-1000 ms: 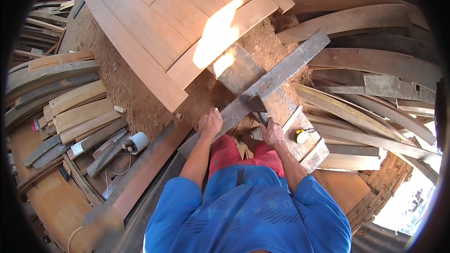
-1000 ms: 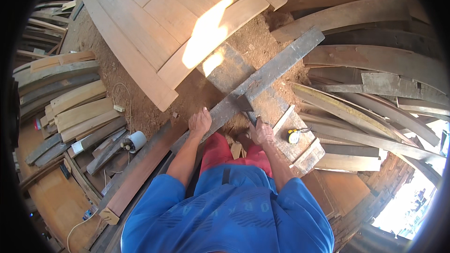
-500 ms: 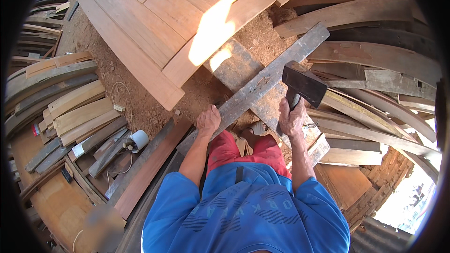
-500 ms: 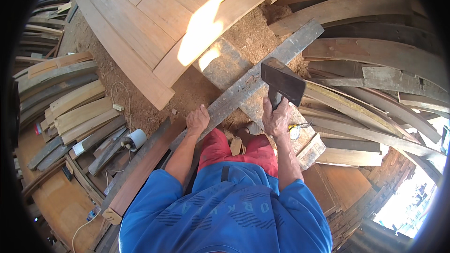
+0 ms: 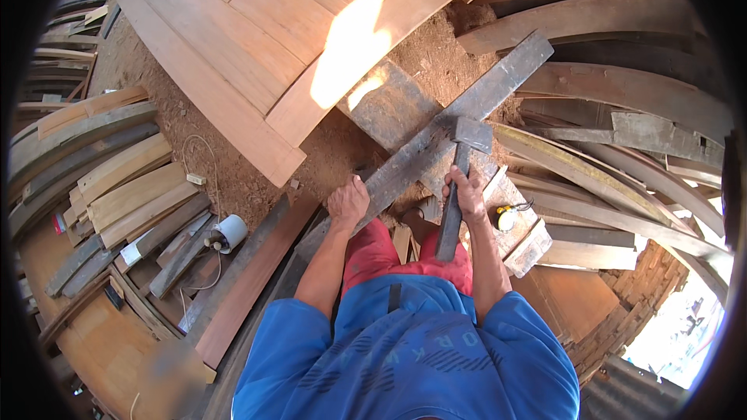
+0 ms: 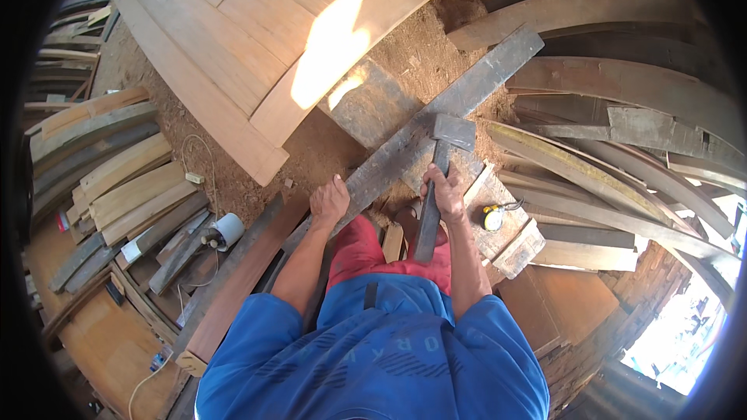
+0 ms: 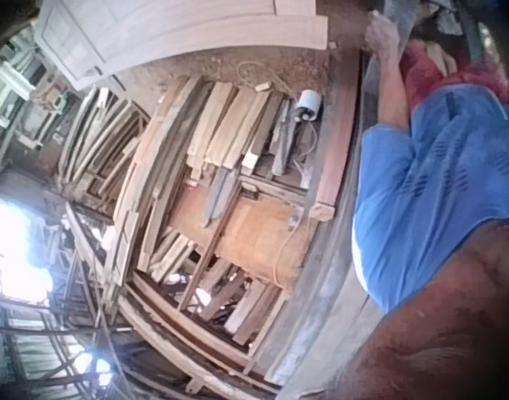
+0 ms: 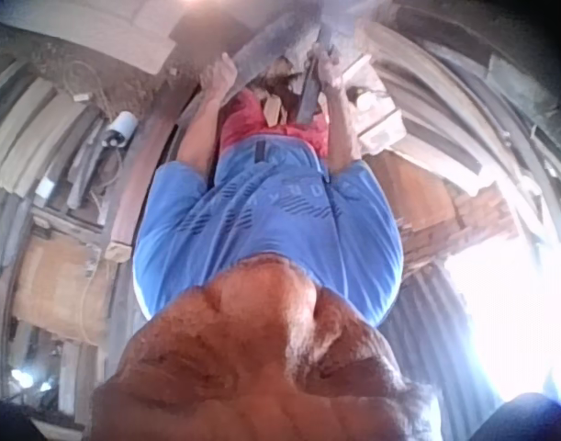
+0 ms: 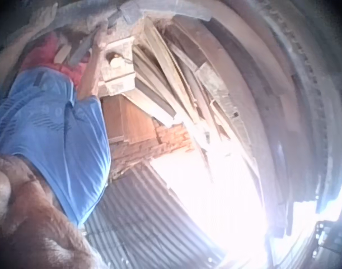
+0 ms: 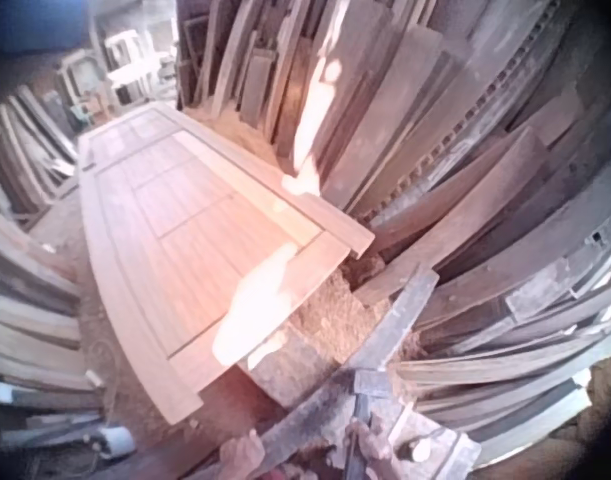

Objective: The person uses a hammer to tap and align wooden planks on a large door frame resting on a workbench. They repeatedly adjust the position of the planks and the frame, ensuring the joints fit tightly together.

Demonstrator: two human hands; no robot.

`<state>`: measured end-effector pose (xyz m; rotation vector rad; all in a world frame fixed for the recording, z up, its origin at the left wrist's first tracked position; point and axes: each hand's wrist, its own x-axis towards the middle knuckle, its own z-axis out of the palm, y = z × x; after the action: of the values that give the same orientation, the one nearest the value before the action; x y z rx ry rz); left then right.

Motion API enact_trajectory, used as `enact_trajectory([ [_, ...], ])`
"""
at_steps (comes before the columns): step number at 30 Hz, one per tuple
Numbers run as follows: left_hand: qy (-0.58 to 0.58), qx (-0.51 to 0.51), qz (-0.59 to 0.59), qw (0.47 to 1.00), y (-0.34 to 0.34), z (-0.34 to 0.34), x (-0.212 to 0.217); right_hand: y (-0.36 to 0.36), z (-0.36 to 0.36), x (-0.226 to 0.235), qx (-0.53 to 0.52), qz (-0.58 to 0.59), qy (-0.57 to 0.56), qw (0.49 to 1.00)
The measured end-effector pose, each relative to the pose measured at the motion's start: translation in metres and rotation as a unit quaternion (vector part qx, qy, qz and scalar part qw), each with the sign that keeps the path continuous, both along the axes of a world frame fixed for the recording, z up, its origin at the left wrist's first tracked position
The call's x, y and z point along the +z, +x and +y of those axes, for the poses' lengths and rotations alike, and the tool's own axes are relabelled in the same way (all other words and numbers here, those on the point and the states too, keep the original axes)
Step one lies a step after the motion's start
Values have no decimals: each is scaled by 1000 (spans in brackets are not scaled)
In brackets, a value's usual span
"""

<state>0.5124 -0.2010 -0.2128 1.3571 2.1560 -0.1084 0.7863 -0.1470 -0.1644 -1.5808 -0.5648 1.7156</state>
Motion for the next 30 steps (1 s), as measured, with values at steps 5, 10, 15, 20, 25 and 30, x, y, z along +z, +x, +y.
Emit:
enact_trajectory([
  [5, 2, -3, 5, 1000, -2, 2, -11, -13, -1, -16, -159, 8, 5, 987],
  [10, -5, -12, -3, 1000, -4, 5, -20, -27, 2, -22, -50, -16, -52, 997],
  [15, 8, -17, -31, 999, -7, 15, -17, -27, 12, -15, -222, 31, -16, 975],
  [20, 10, -20, -26, 999, -9, 23, -17, -61, 20, -13, -94, 19, -71, 993],
  [25, -10, -33, -31, 999, -9, 26, -18, -50, 24, -12, -228, 46, -15, 972],
  [30, -54, -32, -29, 998, -13, 29, -16, -82, 24, -15, -228, 20, -36, 973],
])
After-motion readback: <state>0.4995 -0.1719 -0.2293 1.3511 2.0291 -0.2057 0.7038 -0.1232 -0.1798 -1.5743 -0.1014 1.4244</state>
